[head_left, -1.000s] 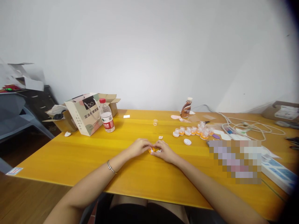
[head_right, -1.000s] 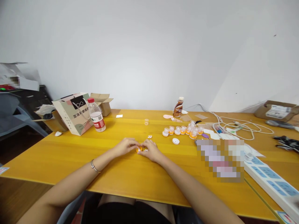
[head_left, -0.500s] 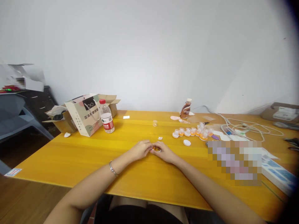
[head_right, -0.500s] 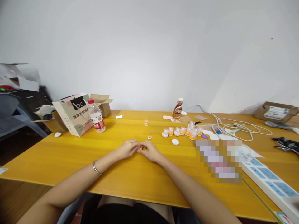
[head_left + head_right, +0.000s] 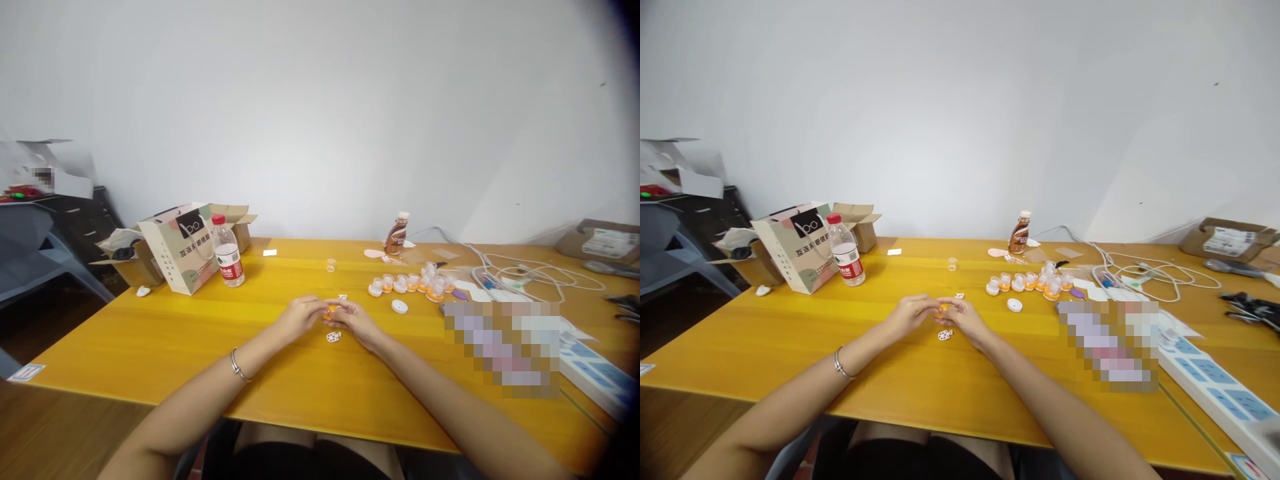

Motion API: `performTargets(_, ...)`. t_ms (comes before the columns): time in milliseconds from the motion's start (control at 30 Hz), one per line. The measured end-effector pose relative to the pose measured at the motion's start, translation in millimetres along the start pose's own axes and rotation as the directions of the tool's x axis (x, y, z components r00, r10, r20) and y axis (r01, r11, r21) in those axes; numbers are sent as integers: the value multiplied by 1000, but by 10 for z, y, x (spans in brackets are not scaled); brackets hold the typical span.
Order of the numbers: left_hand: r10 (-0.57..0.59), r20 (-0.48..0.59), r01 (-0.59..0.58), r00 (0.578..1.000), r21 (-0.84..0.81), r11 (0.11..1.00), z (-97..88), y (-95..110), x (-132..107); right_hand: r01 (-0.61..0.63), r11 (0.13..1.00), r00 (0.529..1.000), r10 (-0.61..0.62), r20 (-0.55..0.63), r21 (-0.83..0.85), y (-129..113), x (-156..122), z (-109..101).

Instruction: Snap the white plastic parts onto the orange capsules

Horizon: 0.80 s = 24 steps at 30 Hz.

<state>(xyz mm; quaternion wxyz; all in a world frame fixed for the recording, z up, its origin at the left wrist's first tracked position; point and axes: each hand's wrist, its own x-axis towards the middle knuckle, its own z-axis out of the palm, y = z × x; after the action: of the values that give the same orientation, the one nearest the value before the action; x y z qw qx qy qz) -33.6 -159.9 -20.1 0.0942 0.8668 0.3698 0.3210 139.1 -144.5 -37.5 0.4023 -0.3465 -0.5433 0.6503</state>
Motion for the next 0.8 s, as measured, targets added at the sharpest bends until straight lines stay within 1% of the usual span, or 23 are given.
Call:
performTargets(100,-133,-76,121,988,-142,982,-25,-39,-12,-10,1000,1000,10,4,16,-5,-11,-4)
performTargets(167,-190,-79,174,979,-169,970,-53,-54,-15,-11,1000,1000,10,16,12,-13,-21,3)
performTargets(233,-188,-82,174,979,-149,973,-87,-59,-14,-11,1000,1000,11,29,19,-17,-31,7)
performTargets(300,-179,-129,164,975,-117,979,-111,-64,-10,-18,999,999,16,39,44,-13,-34,1)
performTargets(367,-219,-152,198,964,-140,970,-110,-77,-6,-29,997,999,26,37,73,-2,-29,-12)
performTargets(433,-304,-108,267,946,-267,926,-83,-100,-2,-35,996,999,33,21,86,15,-18,-26)
performTargets(500,-365,-27,318,931,-433,844,-42,-127,2,-32,996,999,33,-6,80,31,-9,-34)
performTargets(567,-381,27,335,924,-535,776,-8,-149,6,-25,998,999,27,-32,65,40,-5,-34)
performTargets(600,-380,38,336,924,-552,763,2,-154,8,-20,998,999,23,-43,59,42,-6,-31)
performTargets(633,-378,39,335,925,-552,764,7,-155,10,-16,998,999,19,-50,55,42,-9,-26)
performTargets(700,-366,14,320,930,-518,793,2,-143,11,-9,998,998,12,-57,55,41,-17,-11)
performTargets(800,-329,-61,267,942,-456,849,-22,-95,7,-12,998,998,15,-56,58,46,-27,20)
